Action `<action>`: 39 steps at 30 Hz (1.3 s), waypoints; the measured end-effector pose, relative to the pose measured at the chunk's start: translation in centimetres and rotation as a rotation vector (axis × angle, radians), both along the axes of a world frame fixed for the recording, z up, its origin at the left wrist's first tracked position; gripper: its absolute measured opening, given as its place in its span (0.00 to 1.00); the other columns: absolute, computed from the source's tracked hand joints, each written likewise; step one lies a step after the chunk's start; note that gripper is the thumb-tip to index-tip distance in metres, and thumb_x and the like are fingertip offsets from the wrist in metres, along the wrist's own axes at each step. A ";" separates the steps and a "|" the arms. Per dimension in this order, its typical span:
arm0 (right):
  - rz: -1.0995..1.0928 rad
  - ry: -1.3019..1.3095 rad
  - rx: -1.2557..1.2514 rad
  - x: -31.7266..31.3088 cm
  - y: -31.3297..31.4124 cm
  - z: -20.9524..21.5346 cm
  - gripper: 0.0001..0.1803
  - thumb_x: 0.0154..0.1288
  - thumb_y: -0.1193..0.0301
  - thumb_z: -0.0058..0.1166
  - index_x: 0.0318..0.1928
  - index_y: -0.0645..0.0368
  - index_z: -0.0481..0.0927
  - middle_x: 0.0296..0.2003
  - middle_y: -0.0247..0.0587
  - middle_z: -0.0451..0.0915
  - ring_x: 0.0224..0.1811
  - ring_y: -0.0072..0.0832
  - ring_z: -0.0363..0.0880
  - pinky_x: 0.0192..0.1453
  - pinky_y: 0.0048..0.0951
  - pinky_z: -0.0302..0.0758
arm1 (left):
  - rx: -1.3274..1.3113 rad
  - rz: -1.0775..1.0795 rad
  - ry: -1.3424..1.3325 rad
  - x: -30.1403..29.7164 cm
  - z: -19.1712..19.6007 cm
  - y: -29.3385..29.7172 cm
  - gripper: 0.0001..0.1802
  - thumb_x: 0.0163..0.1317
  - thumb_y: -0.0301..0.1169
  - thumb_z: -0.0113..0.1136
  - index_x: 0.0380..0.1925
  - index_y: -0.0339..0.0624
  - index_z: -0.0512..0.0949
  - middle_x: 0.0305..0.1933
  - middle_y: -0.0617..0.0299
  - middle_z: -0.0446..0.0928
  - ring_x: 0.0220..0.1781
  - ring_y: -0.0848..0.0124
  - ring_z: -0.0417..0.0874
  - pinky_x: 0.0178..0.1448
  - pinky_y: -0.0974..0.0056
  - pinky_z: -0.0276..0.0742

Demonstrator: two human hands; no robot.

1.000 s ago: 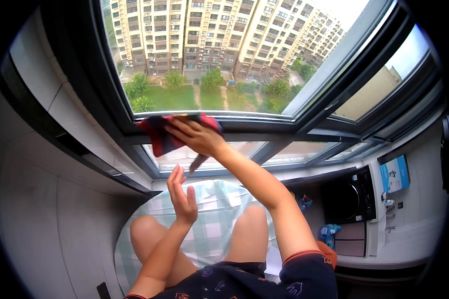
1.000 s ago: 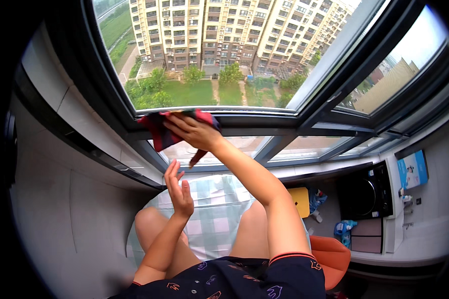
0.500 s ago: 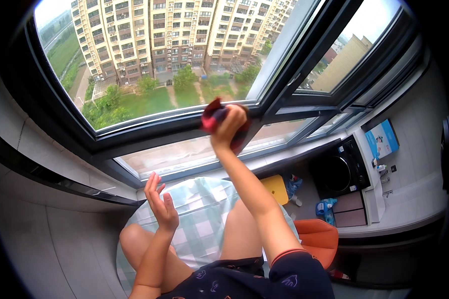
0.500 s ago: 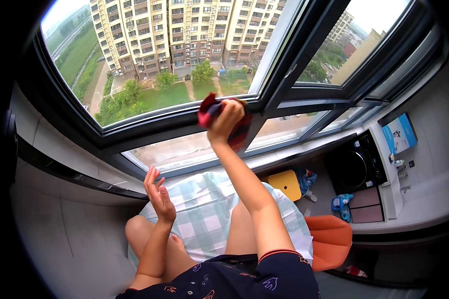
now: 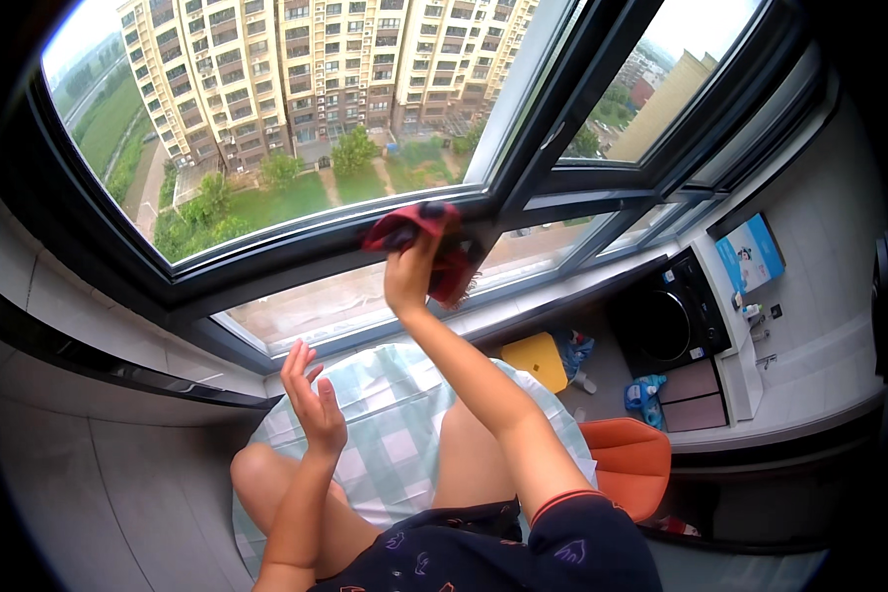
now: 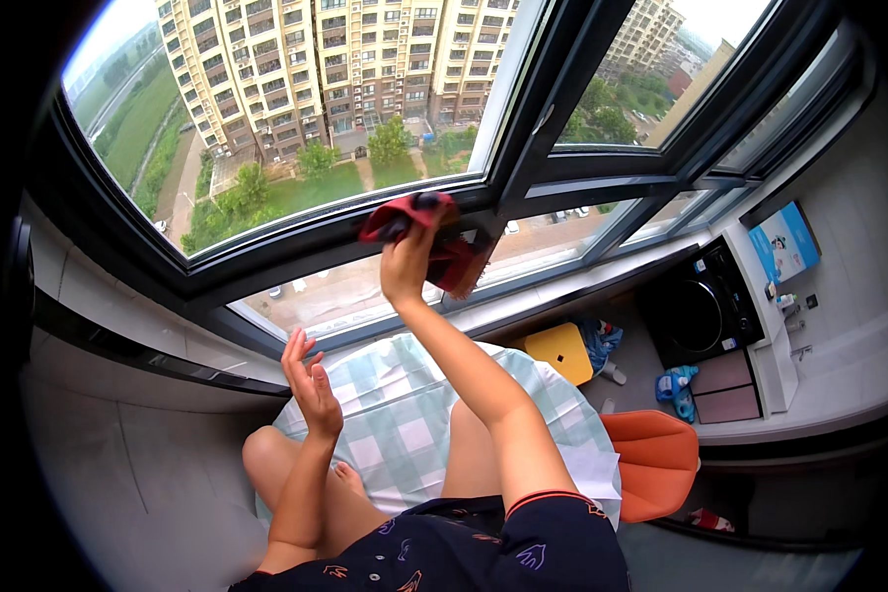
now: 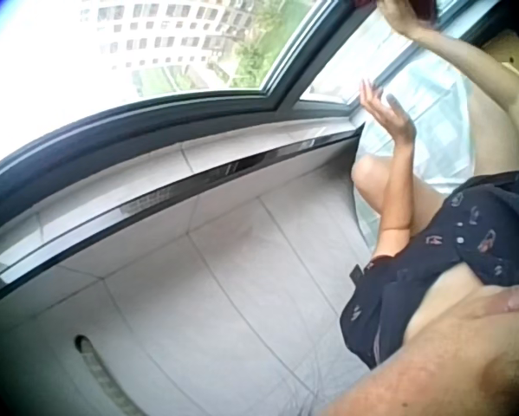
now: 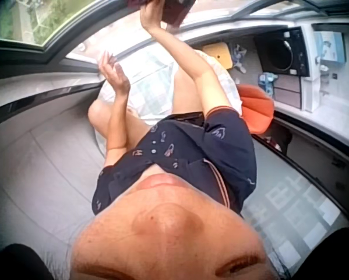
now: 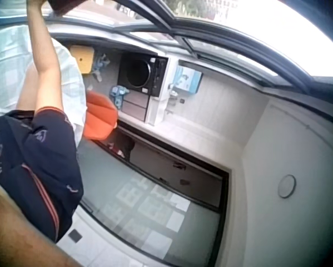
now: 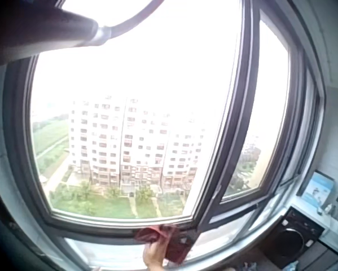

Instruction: The person wets a cloth at a sink, then climbs onto a table to clean the interior glass and frame of a large window. They wipe the glass surface and the frame tracks thoroughly before stepping down.

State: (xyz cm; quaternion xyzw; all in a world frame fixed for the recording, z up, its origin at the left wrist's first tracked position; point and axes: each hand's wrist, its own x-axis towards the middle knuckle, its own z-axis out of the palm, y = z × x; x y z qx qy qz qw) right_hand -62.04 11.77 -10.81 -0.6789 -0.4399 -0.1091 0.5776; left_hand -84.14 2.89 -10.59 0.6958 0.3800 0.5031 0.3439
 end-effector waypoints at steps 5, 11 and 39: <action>-0.108 0.041 0.038 4.1 1.4 -3.2 0.24 0.64 0.78 0.42 0.61 0.69 0.61 0.61 0.64 0.61 0.66 0.56 0.58 0.73 0.45 0.48 | -0.005 0.000 0.018 0.1 -0.1 0.2 0.30 0.74 0.48 0.37 0.63 0.34 0.62 0.68 0.47 0.59 0.62 0.57 0.71 0.61 0.57 0.70; -0.395 0.161 0.191 6.2 2.6 -1.8 0.22 0.66 0.75 0.41 0.59 0.71 0.63 0.59 0.66 0.63 0.63 0.56 0.60 0.71 0.44 0.51 | -0.006 -0.014 -0.004 -1.6 0.4 -0.6 0.33 0.73 0.52 0.37 0.65 0.36 0.61 0.68 0.48 0.58 0.62 0.60 0.70 0.62 0.58 0.71; 0.519 -0.878 -0.079 -23.3 7.7 1.0 0.24 0.56 0.71 0.50 0.55 0.52 0.75 0.52 0.35 0.72 0.54 0.30 0.70 0.53 0.29 0.68 | 0.196 0.258 -0.163 -5.7 0.7 1.4 0.29 0.74 0.44 0.37 0.63 0.31 0.58 0.68 0.44 0.56 0.60 0.58 0.71 0.56 0.59 0.76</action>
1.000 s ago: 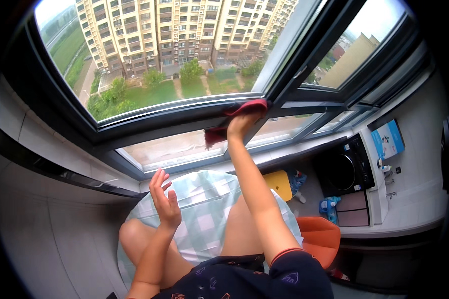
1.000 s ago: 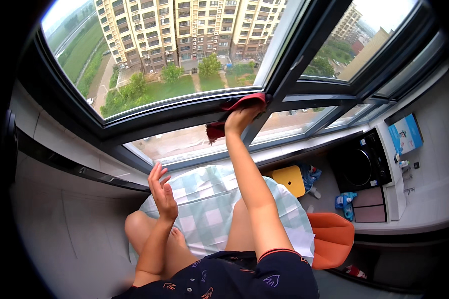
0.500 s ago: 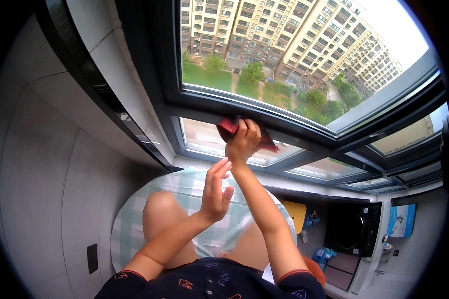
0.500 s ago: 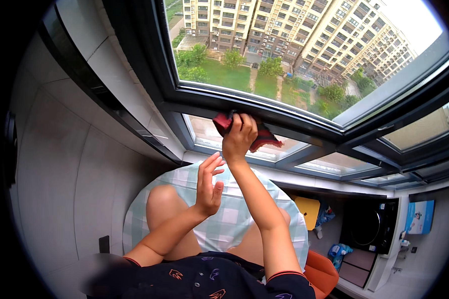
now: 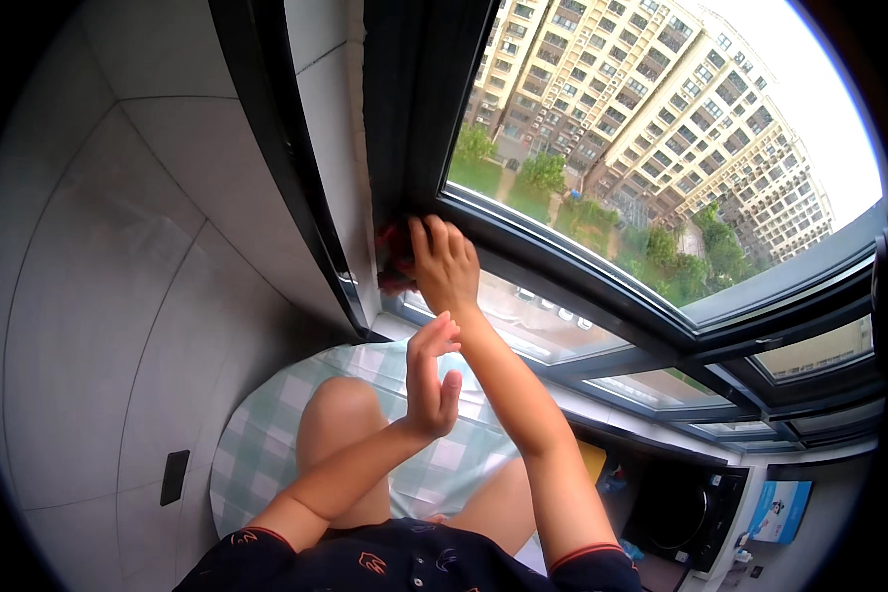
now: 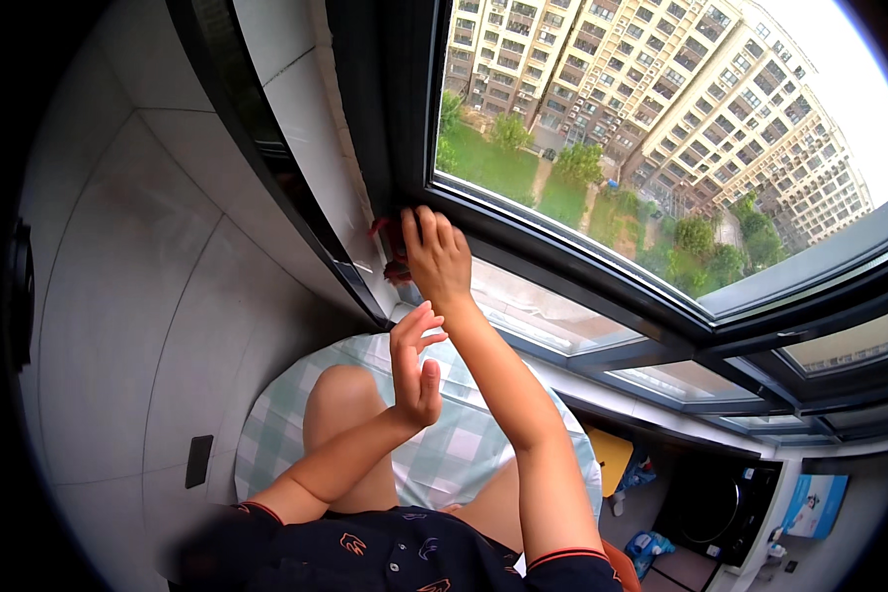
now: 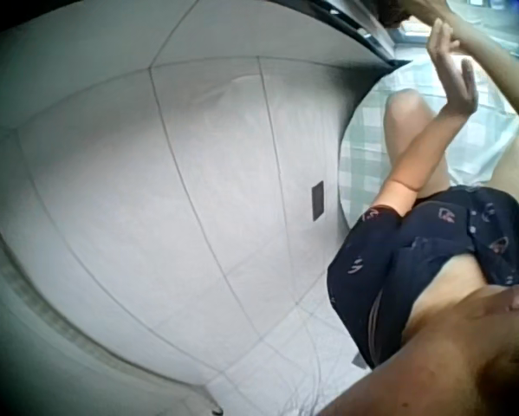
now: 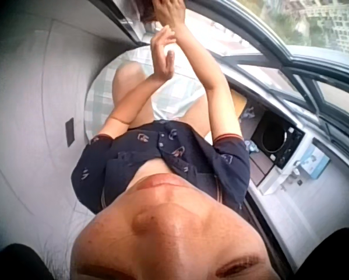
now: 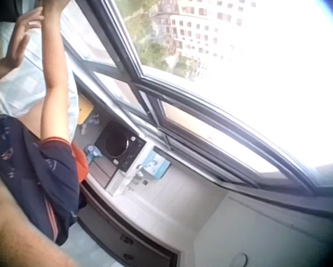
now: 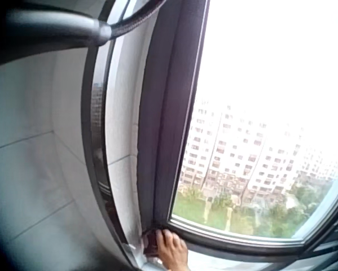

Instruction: The person wets a cloth at a sink, then climbs onto a table to clean the interior glass and frame of a large window. They wipe the glass surface and the frame tracks thoroughly before stepping down.

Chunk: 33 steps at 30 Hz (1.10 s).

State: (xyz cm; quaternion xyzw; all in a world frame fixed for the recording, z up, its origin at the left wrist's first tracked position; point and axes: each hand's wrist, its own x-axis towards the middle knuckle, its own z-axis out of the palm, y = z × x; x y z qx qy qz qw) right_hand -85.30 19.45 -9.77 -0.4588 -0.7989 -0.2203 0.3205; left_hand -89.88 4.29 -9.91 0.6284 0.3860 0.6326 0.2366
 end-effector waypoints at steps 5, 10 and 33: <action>-0.076 0.029 0.054 7.4 -2.6 1.1 0.23 0.47 0.72 0.55 0.49 0.50 0.78 0.45 0.33 0.74 0.47 0.33 0.74 0.50 0.34 0.68 | -0.064 -0.007 -0.001 -0.2 -0.1 0.5 0.30 0.74 0.46 0.37 0.63 0.32 0.60 0.68 0.46 0.56 0.62 0.59 0.71 0.58 0.59 0.74; -0.176 0.010 0.035 11.6 -4.6 1.0 0.20 0.51 0.69 0.59 0.48 0.53 0.77 0.44 0.36 0.74 0.47 0.35 0.73 0.49 0.35 0.69 | -0.151 -0.036 -0.068 0.0 0.4 0.9 0.29 0.74 0.46 0.37 0.63 0.34 0.61 0.68 0.47 0.57 0.62 0.60 0.70 0.59 0.59 0.73; -0.428 -0.314 0.259 27.8 -11.7 24.2 0.10 0.55 0.74 0.58 0.40 0.56 0.81 0.44 0.40 0.79 0.50 0.36 0.77 0.59 0.38 0.72 | -0.343 -0.049 -0.293 -2.0 0.3 9.3 0.24 0.59 0.30 0.63 0.54 0.38 0.68 0.50 0.58 0.72 0.52 0.70 0.74 0.59 0.67 0.70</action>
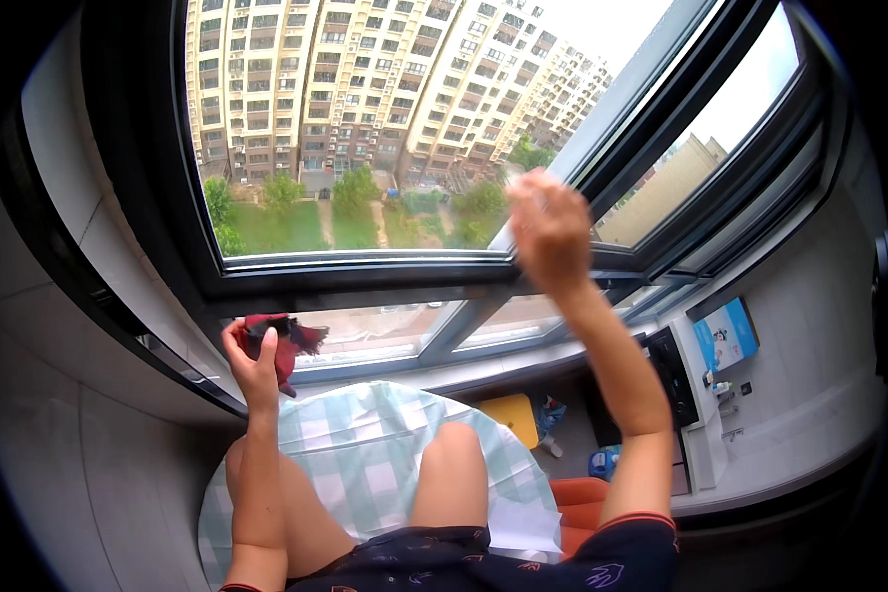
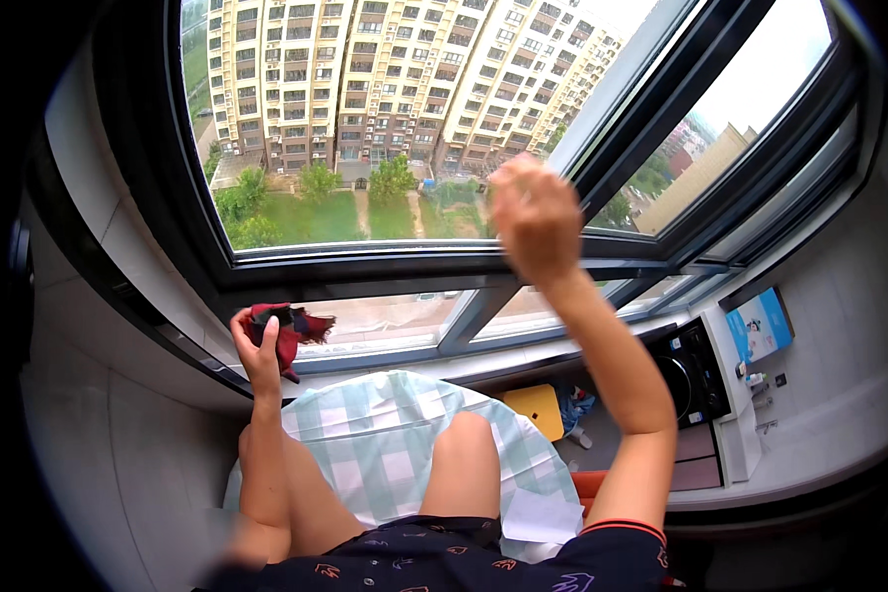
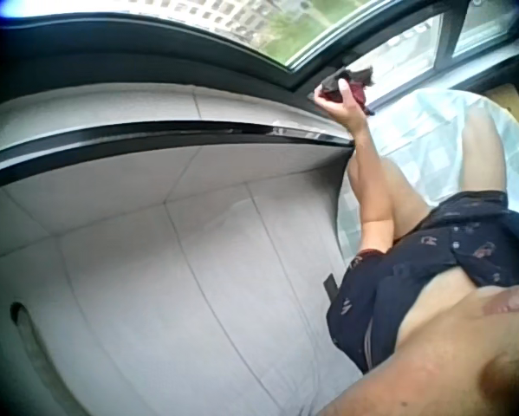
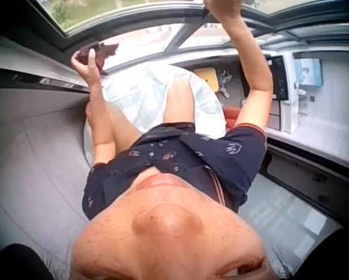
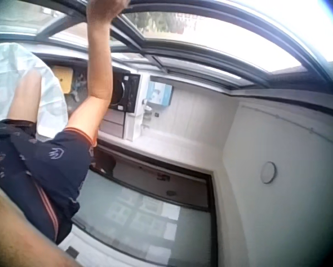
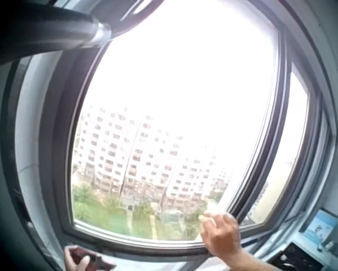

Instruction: The person wets a cloth at a sink, then climbs onto a table to clean the interior glass and frame of a large window. They wipe the glass surface and the frame tracks thoroughly before stepping down.

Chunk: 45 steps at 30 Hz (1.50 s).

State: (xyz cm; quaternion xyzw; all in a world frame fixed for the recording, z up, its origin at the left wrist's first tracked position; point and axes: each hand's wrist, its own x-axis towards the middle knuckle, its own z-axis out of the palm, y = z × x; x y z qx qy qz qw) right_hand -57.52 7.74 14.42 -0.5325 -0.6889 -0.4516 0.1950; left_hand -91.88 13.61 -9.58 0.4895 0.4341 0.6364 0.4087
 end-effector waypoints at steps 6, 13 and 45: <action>-0.534 -0.587 0.127 12.2 -3.7 13.4 0.14 0.64 0.72 0.53 0.50 0.55 0.82 0.56 0.34 0.78 0.62 0.30 0.73 0.67 0.34 0.69 | 0.337 0.416 0.601 0.7 9.8 1.6 0.44 0.58 0.36 0.68 0.70 0.42 0.56 0.67 0.51 0.64 0.61 0.60 0.71 0.57 0.63 0.70; -0.485 -0.689 0.012 12.0 -2.4 17.4 0.14 0.65 0.72 0.49 0.50 0.60 0.80 0.55 0.41 0.79 0.61 0.32 0.74 0.68 0.32 0.68 | 0.387 0.493 0.730 1.3 10.8 5.7 0.48 0.57 0.36 0.68 0.72 0.41 0.50 0.75 0.48 0.53 0.73 0.54 0.60 0.67 0.60 0.68; -1.031 -0.624 -0.281 6.6 1.9 16.9 0.12 0.60 0.71 0.51 0.36 0.60 0.87 0.44 0.51 0.84 0.55 0.39 0.80 0.72 0.40 0.58 | 0.479 0.537 0.702 -1.3 8.1 7.7 0.33 0.61 0.25 0.61 0.67 0.42 0.64 0.69 0.52 0.65 0.62 0.56 0.75 0.49 0.64 0.82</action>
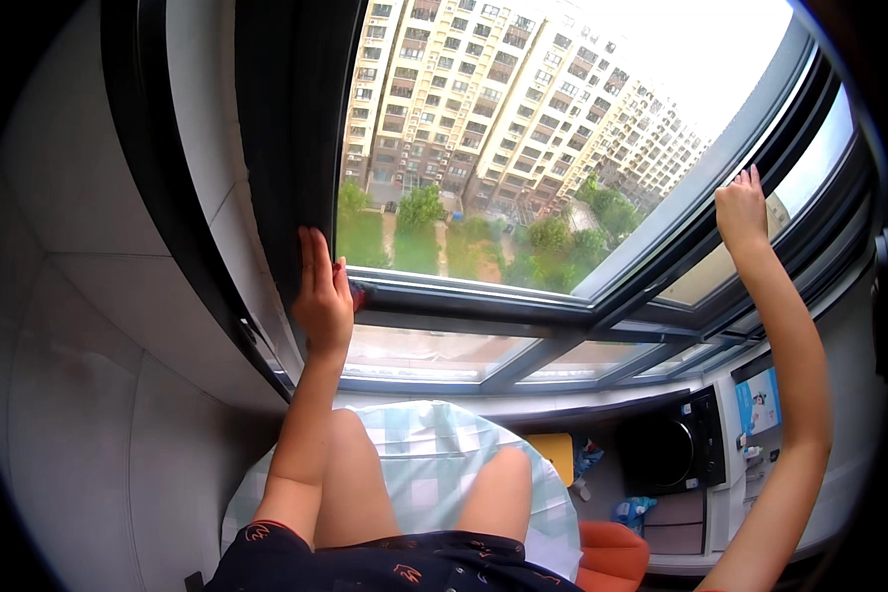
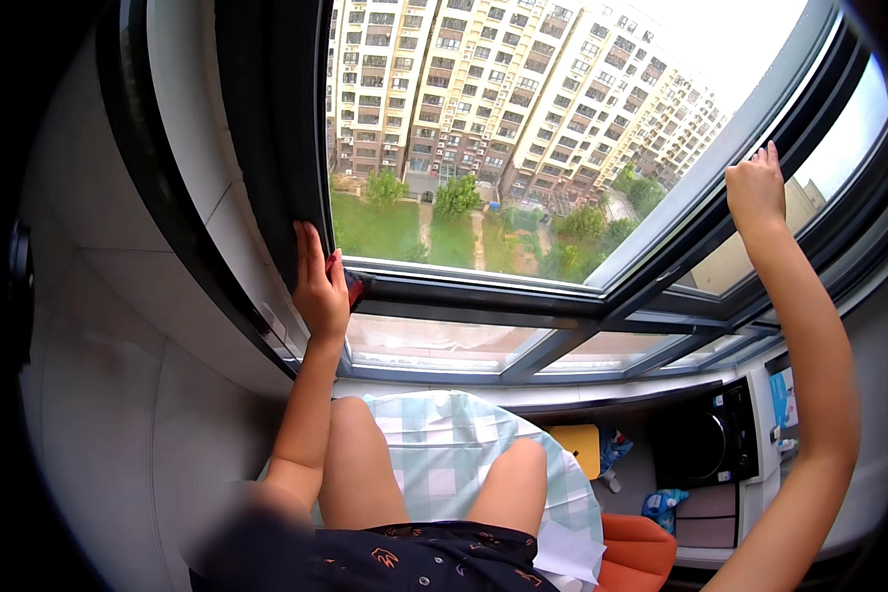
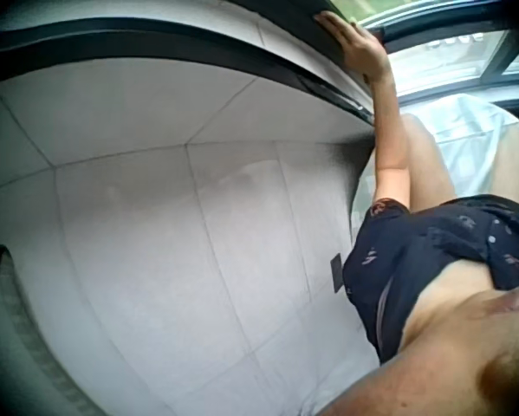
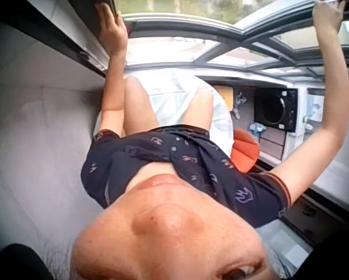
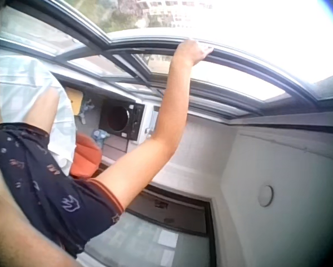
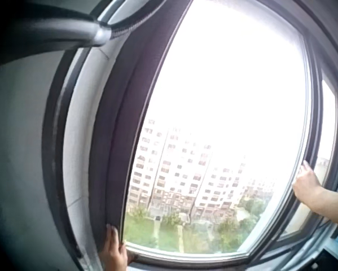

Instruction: The person wets a cloth at a sink, then climbs onto a table to clean the interior glass and frame of a large window. They wipe the glass surface and the frame tracks thoroughly before stepping down.

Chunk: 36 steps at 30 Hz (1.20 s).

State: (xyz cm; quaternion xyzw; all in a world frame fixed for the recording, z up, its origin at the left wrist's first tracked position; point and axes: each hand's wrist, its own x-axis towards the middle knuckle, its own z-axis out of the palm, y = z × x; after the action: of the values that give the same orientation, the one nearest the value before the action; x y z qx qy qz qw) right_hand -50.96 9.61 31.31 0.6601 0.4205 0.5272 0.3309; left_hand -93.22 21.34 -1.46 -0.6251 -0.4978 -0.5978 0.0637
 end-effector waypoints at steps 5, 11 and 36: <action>0.009 -0.016 -0.007 1.0 -0.6 0.5 0.13 0.62 0.69 0.49 0.36 0.57 0.87 0.43 0.46 0.84 0.58 0.38 0.76 0.70 0.40 0.60 | 0.094 0.094 0.153 -1.6 -0.5 1.0 0.29 0.62 0.29 0.62 0.64 0.49 0.69 0.65 0.63 0.71 0.49 0.66 0.84 0.38 0.69 0.82; -0.012 0.012 -0.032 1.2 0.4 1.0 0.13 0.61 0.70 0.49 0.33 0.57 0.88 0.37 0.48 0.85 0.55 0.42 0.79 0.68 0.40 0.64 | 0.119 0.099 0.187 -1.8 -0.7 1.4 0.27 0.62 0.31 0.62 0.63 0.48 0.71 0.64 0.65 0.73 0.44 0.69 0.85 0.35 0.70 0.82; -0.294 0.114 0.095 -2.4 3.4 -0.2 0.13 0.65 0.70 0.49 0.42 0.55 0.87 0.40 0.46 0.86 0.49 0.39 0.83 0.70 0.54 0.55 | 0.084 0.135 0.280 -2.6 -1.1 1.7 0.34 0.59 0.42 0.65 0.65 0.48 0.68 0.66 0.63 0.71 0.56 0.65 0.81 0.44 0.66 0.81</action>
State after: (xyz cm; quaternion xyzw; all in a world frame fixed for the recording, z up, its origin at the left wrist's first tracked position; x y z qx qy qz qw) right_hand -53.34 12.96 31.07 0.7582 0.3119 0.4542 0.3486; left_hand -95.85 23.05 -2.58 -0.6643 -0.4996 -0.5193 0.1987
